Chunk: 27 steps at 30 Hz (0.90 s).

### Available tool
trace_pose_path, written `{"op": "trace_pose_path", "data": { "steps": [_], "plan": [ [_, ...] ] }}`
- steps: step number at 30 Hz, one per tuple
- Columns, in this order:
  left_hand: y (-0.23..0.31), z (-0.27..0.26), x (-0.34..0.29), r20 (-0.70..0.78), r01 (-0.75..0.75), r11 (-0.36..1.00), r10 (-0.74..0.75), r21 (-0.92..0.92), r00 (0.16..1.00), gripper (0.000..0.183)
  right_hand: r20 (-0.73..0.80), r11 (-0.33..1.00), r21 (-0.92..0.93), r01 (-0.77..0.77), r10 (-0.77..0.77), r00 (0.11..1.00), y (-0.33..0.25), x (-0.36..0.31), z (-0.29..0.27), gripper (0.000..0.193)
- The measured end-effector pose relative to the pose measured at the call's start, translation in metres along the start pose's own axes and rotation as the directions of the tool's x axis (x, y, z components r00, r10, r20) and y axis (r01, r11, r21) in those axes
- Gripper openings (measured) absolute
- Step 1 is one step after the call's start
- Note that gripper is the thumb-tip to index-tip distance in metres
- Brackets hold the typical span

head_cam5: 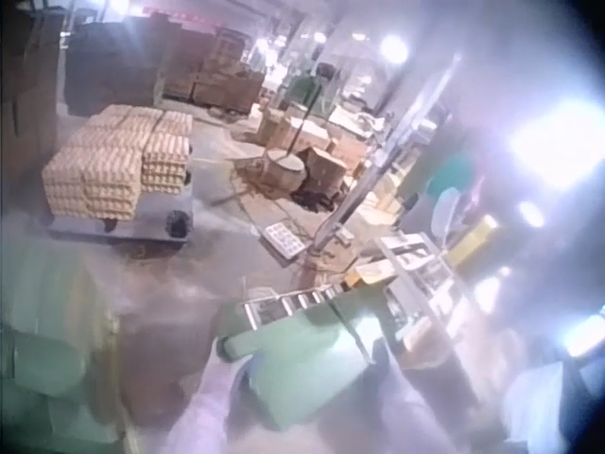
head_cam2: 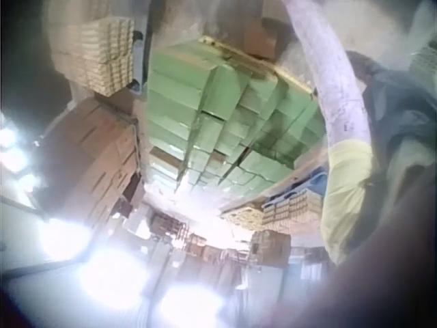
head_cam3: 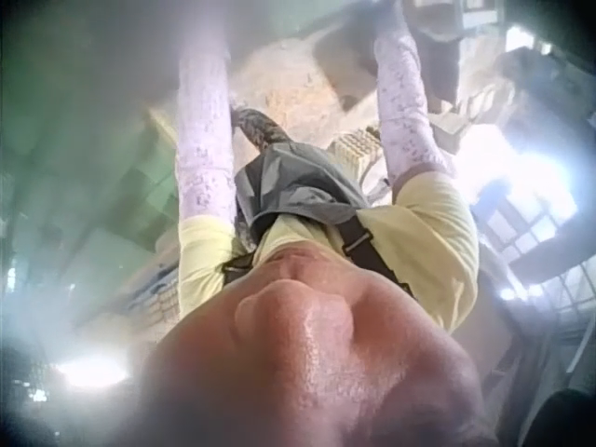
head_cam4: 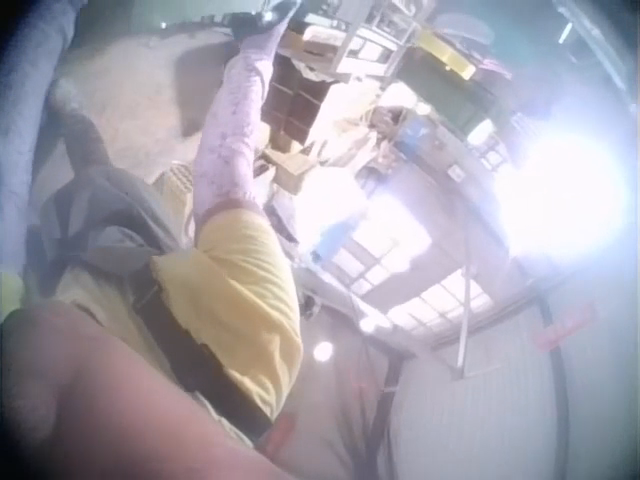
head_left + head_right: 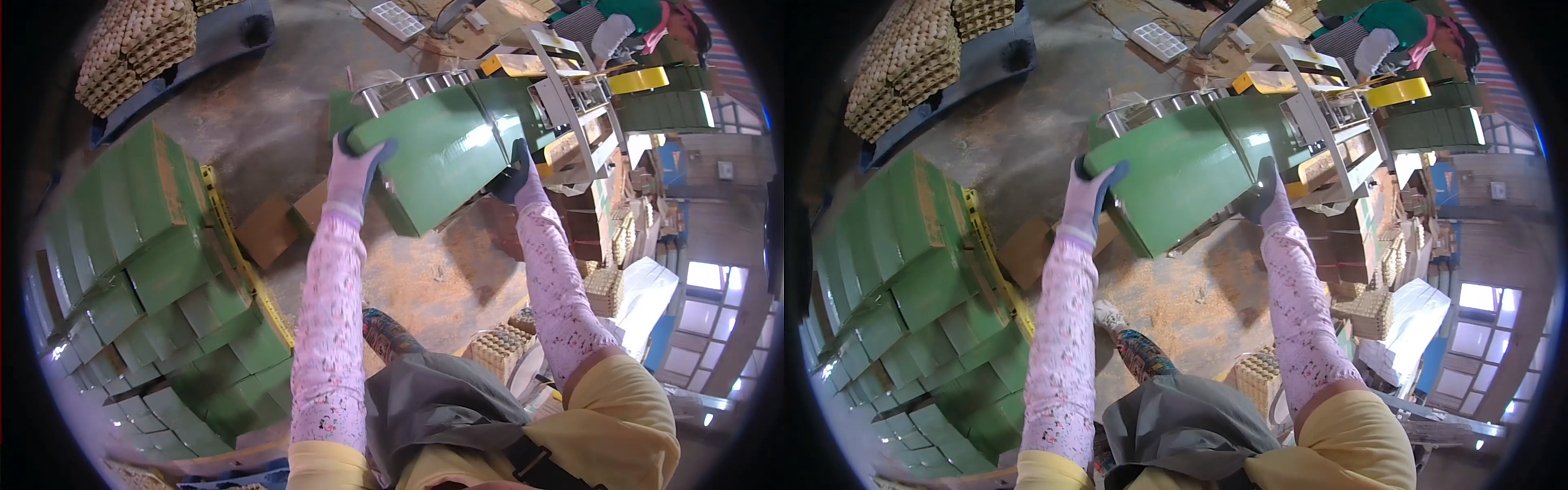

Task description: The person repeatedly takes boxed packages from a packaging station and stacks them onto a pallet by hand.

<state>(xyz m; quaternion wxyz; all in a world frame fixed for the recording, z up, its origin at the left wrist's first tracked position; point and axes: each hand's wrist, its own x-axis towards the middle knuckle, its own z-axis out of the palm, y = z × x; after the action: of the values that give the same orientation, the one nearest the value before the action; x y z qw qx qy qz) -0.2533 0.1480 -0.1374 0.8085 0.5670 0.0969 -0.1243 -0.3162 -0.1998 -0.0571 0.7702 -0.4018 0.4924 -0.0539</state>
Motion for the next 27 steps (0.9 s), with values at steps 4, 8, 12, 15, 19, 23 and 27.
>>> {"op": "trace_pose_path", "data": {
  "steps": [4, 8, 12, 15, 19, 23, 27],
  "plan": [
    [0.007, -0.04, -0.138, -0.17, 0.053, 0.859, -0.161, -0.509, 0.972, 0.053, 0.01, 0.998, -0.003, -0.061, 0.061, 0.998, -0.006, 0.005, 0.003, 0.058],
    [-0.028, -0.127, -0.308, -0.222, 0.097, 0.62, -0.417, -0.779, 0.882, 0.052, 0.124, 0.999, 0.047, -0.005, -0.001, 0.992, -0.001, -0.002, 0.002, 0.052],
    [-0.035, -0.189, -0.467, -0.454, -0.227, 0.488, -0.42, -0.843, 0.786, 0.064, 0.364, 0.96, 0.055, -0.275, 0.238, 0.9, 0.092, -0.092, 0.006, 0.039],
    [-0.059, -0.218, -0.551, -0.607, -0.466, 0.391, -0.463, -0.794, 0.646, 0.064, 0.271, 0.929, -0.057, -0.367, 0.368, 0.889, 0.154, -0.185, -0.051, 0.049],
    [-0.113, -0.273, -0.644, -0.788, -0.752, 0.347, -0.503, -0.561, 0.356, 0.059, 0.535, 0.85, -0.489, -0.196, 0.469, 0.703, 0.242, -0.261, -0.069, 0.053],
    [-0.144, -0.29, -0.692, -0.666, -0.867, 0.23, -0.732, -0.442, 0.145, 0.057, 0.351, 0.618, -0.728, -0.296, 0.707, 0.613, 0.33, -0.296, -0.028, 0.044],
    [-0.21, -0.301, -0.735, -0.718, -0.7, 0.54, -0.694, -0.467, -0.056, 0.051, 0.355, 0.651, -0.634, -0.416, 0.724, 0.591, 0.378, -0.393, 0.017, 0.055]
  ]
}}
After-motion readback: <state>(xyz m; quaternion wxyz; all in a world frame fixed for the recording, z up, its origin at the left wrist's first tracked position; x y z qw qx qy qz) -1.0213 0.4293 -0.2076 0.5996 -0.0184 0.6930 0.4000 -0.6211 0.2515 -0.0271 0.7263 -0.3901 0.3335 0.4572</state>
